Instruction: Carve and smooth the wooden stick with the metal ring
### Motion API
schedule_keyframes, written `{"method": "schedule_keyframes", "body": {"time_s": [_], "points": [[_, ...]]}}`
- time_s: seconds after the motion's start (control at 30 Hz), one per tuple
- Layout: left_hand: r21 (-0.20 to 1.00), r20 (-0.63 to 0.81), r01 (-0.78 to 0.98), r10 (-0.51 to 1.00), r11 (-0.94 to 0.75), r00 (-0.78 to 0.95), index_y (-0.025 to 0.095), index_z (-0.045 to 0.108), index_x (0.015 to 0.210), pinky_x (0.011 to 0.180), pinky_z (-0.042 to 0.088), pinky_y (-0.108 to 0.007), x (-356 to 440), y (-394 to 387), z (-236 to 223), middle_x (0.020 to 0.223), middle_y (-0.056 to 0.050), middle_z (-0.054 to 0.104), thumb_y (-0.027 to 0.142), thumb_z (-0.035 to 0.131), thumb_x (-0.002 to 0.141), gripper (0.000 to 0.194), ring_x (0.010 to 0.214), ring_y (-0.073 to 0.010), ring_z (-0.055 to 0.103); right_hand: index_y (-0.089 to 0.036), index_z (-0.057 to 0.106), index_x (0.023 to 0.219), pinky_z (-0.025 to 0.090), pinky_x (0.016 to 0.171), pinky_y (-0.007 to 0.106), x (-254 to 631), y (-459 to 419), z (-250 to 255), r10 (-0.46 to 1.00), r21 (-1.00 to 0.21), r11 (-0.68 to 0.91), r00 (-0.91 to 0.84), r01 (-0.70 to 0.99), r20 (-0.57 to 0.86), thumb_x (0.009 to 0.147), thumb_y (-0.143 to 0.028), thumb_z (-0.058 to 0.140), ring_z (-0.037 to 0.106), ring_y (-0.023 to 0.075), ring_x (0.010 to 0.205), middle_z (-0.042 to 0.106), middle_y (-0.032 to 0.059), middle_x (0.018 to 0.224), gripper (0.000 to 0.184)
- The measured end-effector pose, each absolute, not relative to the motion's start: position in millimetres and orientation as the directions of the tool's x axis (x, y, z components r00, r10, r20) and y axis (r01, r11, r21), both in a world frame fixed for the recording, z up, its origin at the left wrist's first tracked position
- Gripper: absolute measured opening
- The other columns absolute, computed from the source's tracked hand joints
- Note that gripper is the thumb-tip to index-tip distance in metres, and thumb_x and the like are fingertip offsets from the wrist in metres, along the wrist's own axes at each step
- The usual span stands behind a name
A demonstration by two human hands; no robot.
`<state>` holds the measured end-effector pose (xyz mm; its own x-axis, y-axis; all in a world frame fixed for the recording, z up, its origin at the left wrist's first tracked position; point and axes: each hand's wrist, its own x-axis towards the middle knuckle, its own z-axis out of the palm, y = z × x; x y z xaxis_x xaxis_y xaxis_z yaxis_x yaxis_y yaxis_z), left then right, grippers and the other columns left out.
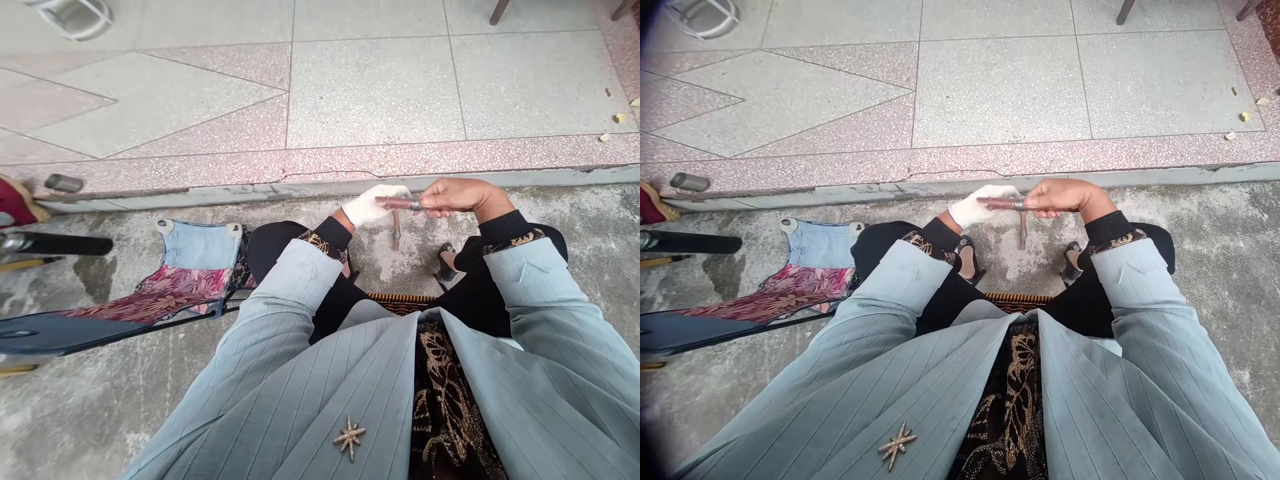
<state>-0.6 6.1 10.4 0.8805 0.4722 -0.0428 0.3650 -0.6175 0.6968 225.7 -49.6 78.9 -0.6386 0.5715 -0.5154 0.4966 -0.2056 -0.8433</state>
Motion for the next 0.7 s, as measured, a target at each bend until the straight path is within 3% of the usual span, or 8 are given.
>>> {"method": "schedule_keyframes", "body": {"time_s": [0.07, 0.2, 0.33, 0.43, 0.53, 0.7], "points": [[0.755, -0.053, 0.379, 0.526, -0.536, 0.849, 0.011, 0.063, 0.113, 0.087, 0.048, -0.031, 0.1, 4.9, 4.3, 0.109, -0.012, 0.07, 0.031, 0.042, 0.096, 0.033, 0.096, -0.0188, 0.064, -0.017, 0.065, 0.08, 0.033, 0.051, 0.023, 227.1, -52.1, 84.1, 0.665, -0.849, -0.251, -0.554, 0.466, -0.501, 0.08, -0.073, 0.06, 0.04, 0.0072, 0.049, 0.052, -0.0028, 0.06, 0.056], [0.733, -0.083, 0.389, 0.495, -0.557, 0.865, 0.013, 0.063, 0.095, 0.084, 0.048, -0.03, 2.2, -1.1, -3.3, 0.091, -0.008, 0.069, 0.037, 0.041, 0.098, 0.033, 0.087, -0.019, 0.062, -0.018, 0.069, 0.088, 0.031, 0.048, 0.024, 225.9, -54.6, 87.2, 0.759, -0.828, -0.342, -0.389, 0.443, -0.522, 0.08, -0.07, 0.063, 0.037, 0.0082, 0.048, 0.051, -0.0025, 0.059, 0.053], [0.718, -0.11, 0.399, 0.473, -0.57, 0.874, 0.012, 0.062, 0.096, 0.08, 0.047, -0.027, 3.3, -3.8, -2.2, 0.09, -0.006, 0.067, 0.034, 0.037, 0.098, 0.033, 0.083, -0.0169, 0.06, -0.017, 0.071, 0.094, 0.032, 0.048, 0.024, 226.9, -52.6, 85.2, 0.791, -0.818, -0.372, -0.311, 0.439, -0.526, 0.082, -0.067, 0.063, 0.04, 0.0094, 0.049, 0.053, -0.0013, 0.06, 0.053], [0.636, -0.202, 0.482, 0.474, -0.603, 0.857, 0.013, 0.063, 0.101, 0.078, 0.045, -0.026, 3.7, -5.4, 0.6, 0.095, -0.007, 0.068, 0.034, 0.037, 0.098, 0.034, 0.083, -0.0168, 0.059, -0.016, 0.07, 0.092, 0.035, 0.05, 0.026, 230.0, -47.8, 81.7, 0.815, -0.775, -0.355, -0.233, 0.523, -0.531, 0.085, -0.065, 0.059, 0.043, 0.0107, 0.049, 0.055, 0.0009, 0.06, 0.051], [0.537, -0.253, 0.513, 0.452, -0.67, 0.855, 0.015, 0.064, 0.104, 0.075, 0.042, -0.026, 4.0, -7.4, 1.7, 0.099, -0.008, 0.069, 0.035, 0.038, 0.098, 0.034, 0.084, -0.0178, 0.06, -0.014, 0.069, 0.084, 0.039, 0.056, 0.028, 229.9, -40.9, 74.3, 0.81, -0.628, -0.314, -0.144, 0.712, -0.569, 0.09, -0.061, 0.056, 0.049, 0.013, 0.052, 0.059, 0.0046, 0.062, 0.048], [0.441, -0.233, 0.423, 0.354, -0.792, 0.906, 0.018, 0.067, 0.095, 0.064, 0.035, -0.028, 4.1, -8.5, -2.2, 0.086, -0.006, 0.069, 0.032, 0.041, 0.096, 0.03, 0.073, -0.0176, 0.06, -0.013, 0.071, 0.085, 0.04, 0.066, 0.031, 211.3, -33.9, 51.6, 0.81, -0.219, -0.08, -0.065, 0.972, -0.583, 0.092, -0.047, 0.056, 0.062, 0.0223, 0.075, 0.067, 0.0138, 0.077, 0.038]]}}
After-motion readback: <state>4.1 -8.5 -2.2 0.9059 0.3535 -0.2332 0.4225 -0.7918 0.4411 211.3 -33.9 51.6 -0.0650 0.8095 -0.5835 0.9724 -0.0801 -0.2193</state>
